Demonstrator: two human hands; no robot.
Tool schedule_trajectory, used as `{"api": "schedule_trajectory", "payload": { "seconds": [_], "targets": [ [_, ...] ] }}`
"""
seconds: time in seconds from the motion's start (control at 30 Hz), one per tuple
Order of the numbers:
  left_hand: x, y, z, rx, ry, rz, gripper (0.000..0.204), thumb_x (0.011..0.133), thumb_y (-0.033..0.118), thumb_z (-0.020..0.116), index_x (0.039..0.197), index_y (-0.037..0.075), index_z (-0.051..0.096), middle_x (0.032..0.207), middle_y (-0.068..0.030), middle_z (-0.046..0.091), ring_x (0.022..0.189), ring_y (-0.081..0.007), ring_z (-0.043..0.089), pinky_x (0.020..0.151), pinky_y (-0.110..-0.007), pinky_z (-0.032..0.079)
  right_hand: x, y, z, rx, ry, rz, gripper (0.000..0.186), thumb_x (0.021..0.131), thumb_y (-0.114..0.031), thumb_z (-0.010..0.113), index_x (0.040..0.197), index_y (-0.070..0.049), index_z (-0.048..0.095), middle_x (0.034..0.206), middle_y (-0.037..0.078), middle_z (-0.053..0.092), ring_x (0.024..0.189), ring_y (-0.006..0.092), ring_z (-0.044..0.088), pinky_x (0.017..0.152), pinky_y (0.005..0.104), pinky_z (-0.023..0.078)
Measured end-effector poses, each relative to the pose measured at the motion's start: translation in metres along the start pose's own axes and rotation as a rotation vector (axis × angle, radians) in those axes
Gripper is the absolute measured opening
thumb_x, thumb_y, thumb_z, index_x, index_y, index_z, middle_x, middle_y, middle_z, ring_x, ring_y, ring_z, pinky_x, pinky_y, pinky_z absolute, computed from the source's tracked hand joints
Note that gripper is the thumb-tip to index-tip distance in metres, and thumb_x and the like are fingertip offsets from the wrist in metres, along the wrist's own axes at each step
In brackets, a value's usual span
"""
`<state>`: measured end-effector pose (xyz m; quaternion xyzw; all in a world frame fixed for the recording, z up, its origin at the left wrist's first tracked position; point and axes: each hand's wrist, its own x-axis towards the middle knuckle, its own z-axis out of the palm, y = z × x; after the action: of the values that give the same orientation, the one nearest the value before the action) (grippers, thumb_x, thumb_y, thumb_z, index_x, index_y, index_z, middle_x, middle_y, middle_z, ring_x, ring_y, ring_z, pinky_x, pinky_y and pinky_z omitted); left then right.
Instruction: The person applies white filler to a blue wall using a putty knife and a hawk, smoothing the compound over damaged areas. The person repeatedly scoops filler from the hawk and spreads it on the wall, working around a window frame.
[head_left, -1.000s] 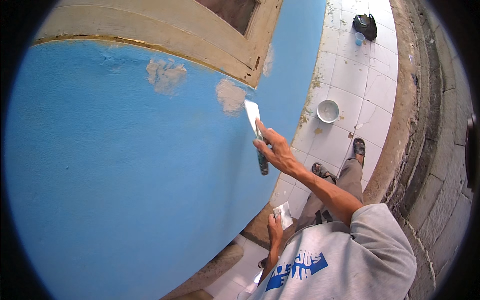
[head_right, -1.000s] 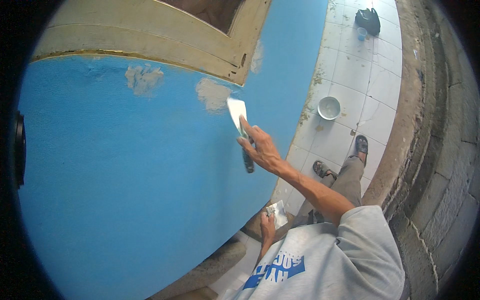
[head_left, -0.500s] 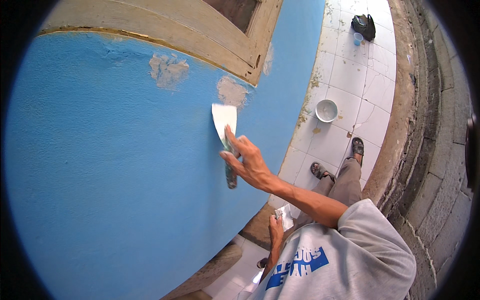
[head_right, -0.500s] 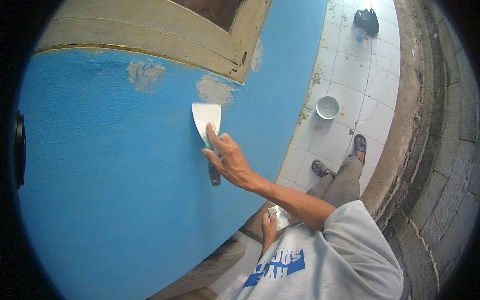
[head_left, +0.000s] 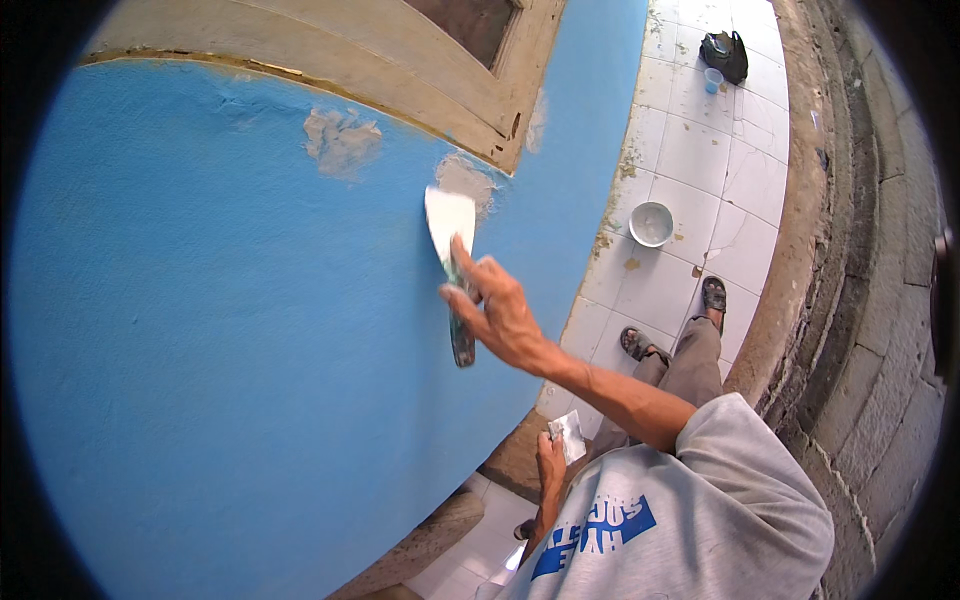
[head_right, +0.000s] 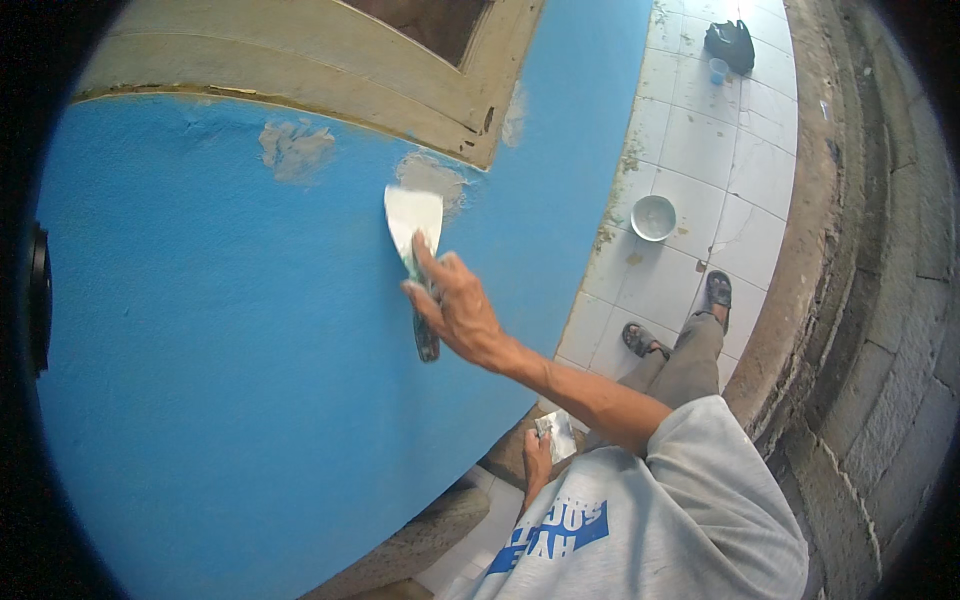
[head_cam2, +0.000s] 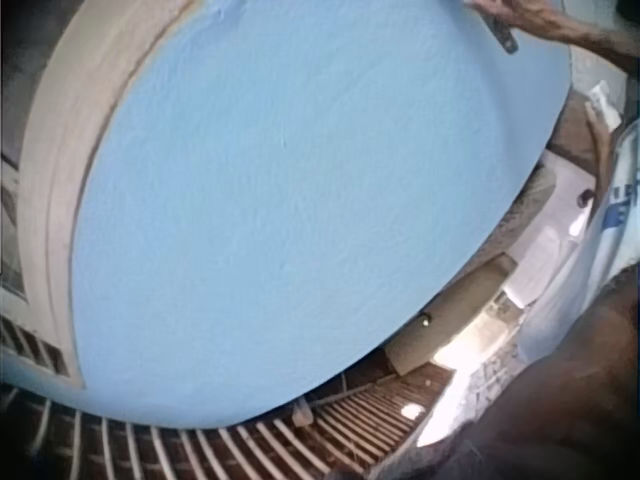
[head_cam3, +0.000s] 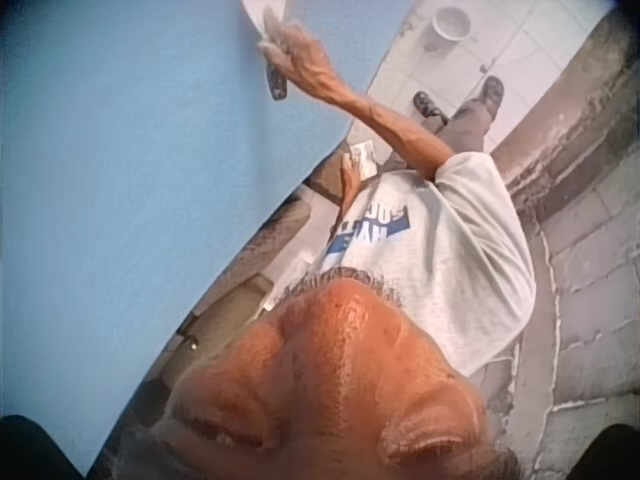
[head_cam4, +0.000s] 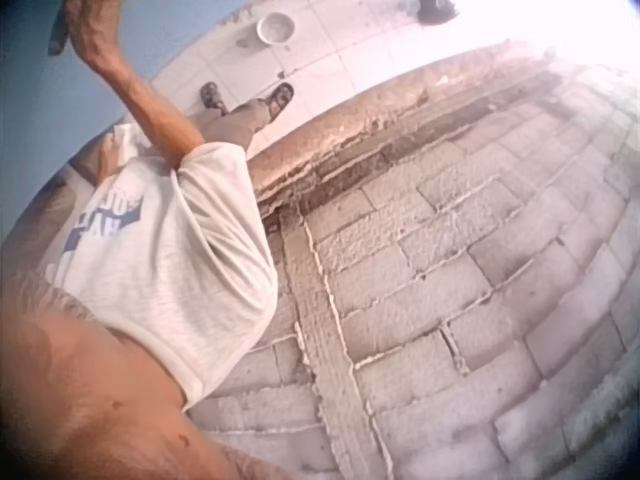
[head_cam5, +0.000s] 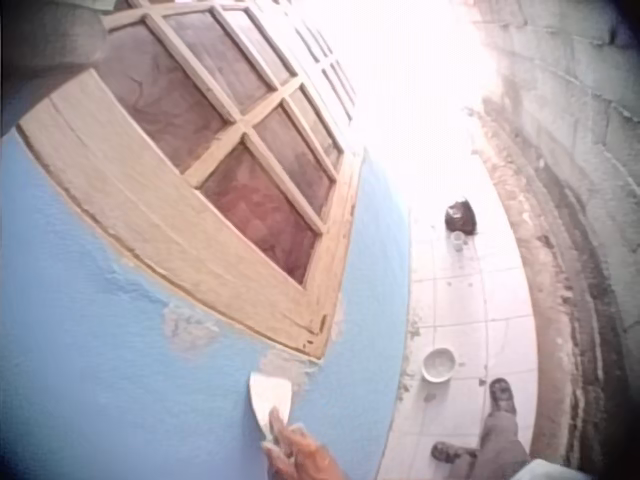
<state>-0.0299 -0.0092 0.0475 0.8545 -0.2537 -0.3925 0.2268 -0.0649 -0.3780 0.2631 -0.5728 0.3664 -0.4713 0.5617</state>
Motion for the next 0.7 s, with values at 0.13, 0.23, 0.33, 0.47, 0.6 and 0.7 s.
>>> {"api": "schedule_trajectory", "payload": {
  "seconds": [0.13,0.23,0.33,0.47,0.6,0.7],
  "targets": [
    [0.002,0.005,0.001,-0.034,0.032,0.009,0.026,0.093,0.018,0.057,0.107,-0.003,0.051,0.084,-0.0125,0.058,0.075,-0.0200,0.055,0.070,-0.035,0.045,-0.033,0.004,-0.014,0.055,-0.109,0.096,0.061,0.095,-0.024,0.063,0.149,-0.009,0.039,0.090,0.016,0.055,0.075,0.0230,0.055,0.068,0.0391,0.050],
    [0.001,0.015,-0.004,-0.006,0.056,0.000,0.026,0.093,0.018,0.057,0.106,-0.003,0.051,0.084,-0.0128,0.058,0.075,-0.0206,0.056,0.070,-0.036,0.046,-0.028,0.034,-0.025,0.025,0.015,0.053,0.061,0.096,-0.023,0.062,0.150,-0.010,0.038,0.090,0.013,0.055,0.072,0.0220,0.055,0.067,0.0379,0.050],
    [-0.001,0.018,-0.008,0.037,0.047,-0.024,0.025,0.093,0.018,0.057,0.105,-0.003,0.052,0.083,-0.0131,0.059,0.076,-0.0212,0.057,0.070,-0.037,0.046,0.001,0.053,-0.033,-0.020,0.067,0.110,0.061,0.096,-0.022,0.060,0.151,-0.010,0.036,0.089,0.013,0.054,0.071,0.0214,0.054,0.067,0.0375,0.050],
    [0.001,-0.001,-0.005,0.024,0.031,-0.015,0.024,0.094,0.018,0.057,0.105,-0.003,0.053,0.083,-0.0129,0.060,0.076,-0.0208,0.058,0.071,-0.036,0.047,0.008,0.066,-0.023,-0.104,0.039,0.043,0.063,0.096,-0.021,0.060,0.152,-0.010,0.033,0.088,0.013,0.053,0.072,0.0217,0.054,0.067,0.0381,0.050],
    [0.001,-0.010,0.000,0.007,0.040,-0.022,0.024,0.093,0.018,0.058,0.105,-0.002,0.053,0.084,-0.0131,0.061,0.077,-0.0213,0.058,0.071,-0.036,0.047,-0.033,0.065,-0.017,-0.149,-0.125,0.045,0.061,0.095,-0.020,0.061,0.151,-0.015,0.035,0.093,0.015,0.056,0.076,0.0259,0.058,0.069,0.0422,0.052],
    [0.000,0.003,0.001,0.003,0.053,-0.029,0.025,0.092,0.018,0.059,0.104,-0.003,0.054,0.085,-0.0137,0.061,0.077,-0.0223,0.059,0.072,-0.037,0.047,-0.048,0.077,-0.031,-0.158,-0.140,0.050,0.061,0.095,-0.018,0.061,0.151,-0.020,0.036,0.095,0.014,0.056,0.077,0.0268,0.059,0.070,0.0422,0.053]
  ]
}}
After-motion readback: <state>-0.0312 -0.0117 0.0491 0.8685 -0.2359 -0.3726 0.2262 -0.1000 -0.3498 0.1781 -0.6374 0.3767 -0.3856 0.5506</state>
